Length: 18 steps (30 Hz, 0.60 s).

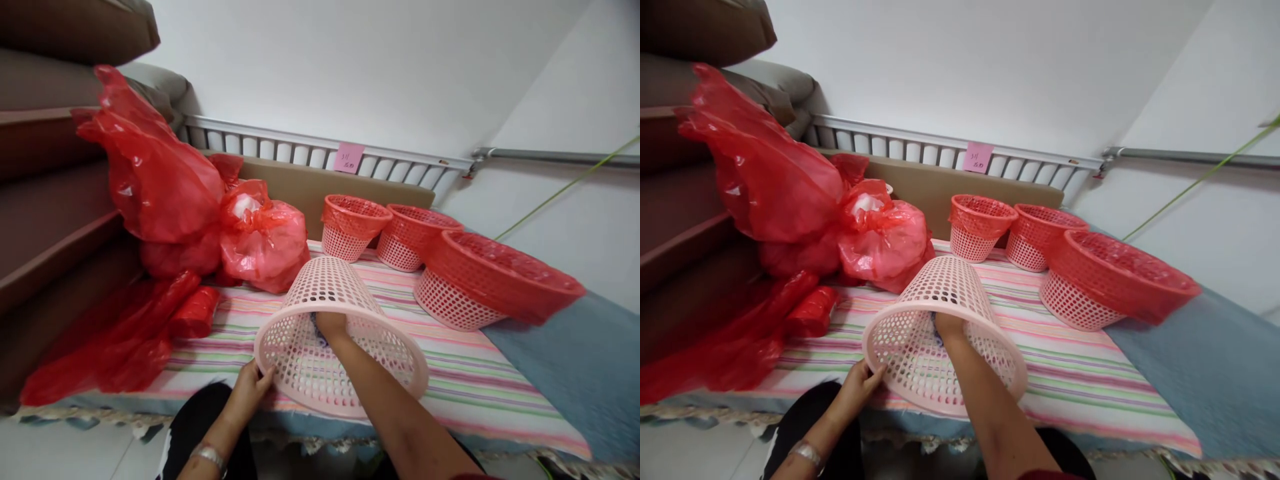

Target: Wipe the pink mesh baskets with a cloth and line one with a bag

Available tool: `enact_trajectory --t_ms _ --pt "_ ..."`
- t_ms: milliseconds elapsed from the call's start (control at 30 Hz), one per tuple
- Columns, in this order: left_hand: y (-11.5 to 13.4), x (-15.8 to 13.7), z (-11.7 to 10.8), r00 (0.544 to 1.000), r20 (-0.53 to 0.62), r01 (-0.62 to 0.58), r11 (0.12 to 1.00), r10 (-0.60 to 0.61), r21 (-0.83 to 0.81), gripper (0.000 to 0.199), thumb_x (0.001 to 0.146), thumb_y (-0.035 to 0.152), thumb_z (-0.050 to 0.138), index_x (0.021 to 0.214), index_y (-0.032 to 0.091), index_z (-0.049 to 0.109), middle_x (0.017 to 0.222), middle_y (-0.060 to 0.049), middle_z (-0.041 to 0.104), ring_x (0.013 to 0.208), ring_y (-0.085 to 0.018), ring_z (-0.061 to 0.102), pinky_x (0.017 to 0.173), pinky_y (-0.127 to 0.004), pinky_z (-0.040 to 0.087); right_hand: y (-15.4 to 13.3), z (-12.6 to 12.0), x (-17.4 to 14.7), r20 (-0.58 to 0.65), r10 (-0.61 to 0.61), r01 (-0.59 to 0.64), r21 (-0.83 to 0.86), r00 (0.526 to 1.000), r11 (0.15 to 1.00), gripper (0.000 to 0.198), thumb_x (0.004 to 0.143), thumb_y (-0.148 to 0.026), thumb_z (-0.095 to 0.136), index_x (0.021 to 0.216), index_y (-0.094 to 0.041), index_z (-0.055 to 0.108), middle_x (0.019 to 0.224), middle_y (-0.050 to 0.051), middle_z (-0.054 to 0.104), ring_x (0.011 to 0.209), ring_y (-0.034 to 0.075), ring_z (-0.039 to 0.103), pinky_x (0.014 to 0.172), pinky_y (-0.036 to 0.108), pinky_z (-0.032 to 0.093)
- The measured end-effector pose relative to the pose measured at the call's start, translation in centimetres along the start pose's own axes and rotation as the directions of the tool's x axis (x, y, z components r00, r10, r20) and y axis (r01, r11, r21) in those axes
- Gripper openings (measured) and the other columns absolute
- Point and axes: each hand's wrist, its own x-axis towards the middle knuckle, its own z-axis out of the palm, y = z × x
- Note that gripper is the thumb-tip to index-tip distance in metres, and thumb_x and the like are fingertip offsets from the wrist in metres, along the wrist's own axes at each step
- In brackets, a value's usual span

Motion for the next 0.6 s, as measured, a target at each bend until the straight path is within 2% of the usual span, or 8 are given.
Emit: enact_trajectory --t_ms 100,200,300,367,467,533,600 --pt "-0.2 -0.1 0.5 0.987 0.069 0.152 0.984 -0.146 -0.097 0.035 0.077 0.050 0.052 0.071 0.016 0.056 0.055 -0.004 0.067 0.050 -0.018 0.062 0.048 -0.026 0.048 0.0 0.3 0.4 0.038 0.028 -0.026 -0.041 0.999 0.999 0.042 0.092 -0.026 0.031 0.129 -0.015 0.049 0.121 0.014 0.058 0.121 0.025 0.045 0.101 0.040 0.032" --pt "-0.4 -0.3 1.0 0.960 0.126 0.270 0.945 -0.250 -0.185 0.043 0.073 0.060 0.053 0.070 0.018 0.051 0.047 -0.002 0.064 0.039 -0.017 0.060 0.039 -0.024 0.045 -0.8 0.6 -0.9 0.105 0.095 -0.086 -0.083 0.990 0.993 0.040 0.090 -0.020 0.032 0.121 -0.012 0.057 0.106 0.018 0.064 0.103 0.028 0.059 0.087 0.041 0.043" --pt "-0.6 -0.3 1.2 0.954 0.113 0.296 0.933 -0.278 -0.204 0.046 0.071 0.064 0.054 0.071 0.018 0.050 0.047 -0.003 0.065 0.038 -0.017 0.060 0.037 -0.024 0.045 -2.2 0.7 -5.1 0.158 0.106 -0.090 -0.106 0.982 0.990 0.039 0.086 -0.018 0.038 0.119 -0.013 0.058 0.089 0.017 0.068 0.081 0.028 0.065 0.071 0.038 0.049" --pt "-0.6 -0.3 1.2 0.953 0.109 0.299 0.931 -0.282 -0.209 0.046 0.070 0.064 0.054 0.071 0.018 0.050 0.045 -0.003 0.066 0.037 -0.017 0.060 0.037 -0.024 0.046 -3.2 0.4 -9.2 0.158 0.013 0.005 -0.110 0.987 0.994 0.040 0.085 -0.022 0.043 0.123 -0.017 0.055 0.092 0.015 0.067 0.083 0.026 0.065 0.072 0.036 0.049" --pt "-0.7 -0.3 1.1 0.957 0.104 0.287 0.937 -0.271 -0.199 0.045 0.071 0.063 0.055 0.068 0.018 0.051 0.045 -0.003 0.066 0.037 -0.018 0.061 0.037 -0.024 0.046 -4.0 -0.4 -14.8 0.255 -0.093 0.115 -0.071 0.962 0.991 0.048 0.077 -0.028 0.056 0.124 -0.018 0.055 0.096 0.014 0.067 0.086 0.028 0.064 0.074 0.037 0.049" --pt "-0.9 -0.3 1.1 0.957 0.106 0.285 0.940 -0.269 -0.188 0.045 0.071 0.063 0.055 0.065 0.019 0.050 0.045 -0.003 0.066 0.039 -0.018 0.062 0.038 -0.024 0.046 -4.1 -1.0 -16.6 0.286 -0.119 0.132 -0.025 0.951 0.991 0.051 0.075 -0.028 0.059 0.125 -0.018 0.054 0.101 0.014 0.066 0.091 0.028 0.063 0.079 0.037 0.048" --pt "-1.0 -0.3 1.1 0.956 0.118 0.289 0.937 -0.269 -0.198 0.044 0.071 0.063 0.055 0.067 0.019 0.050 0.046 -0.003 0.067 0.040 -0.018 0.062 0.039 -0.024 0.046 -3.9 -1.5 -16.6 0.286 -0.103 0.113 -0.018 0.953 0.993 0.050 0.076 -0.029 0.058 0.126 -0.019 0.054 0.102 0.013 0.066 0.092 0.028 0.063 0.080 0.037 0.048"
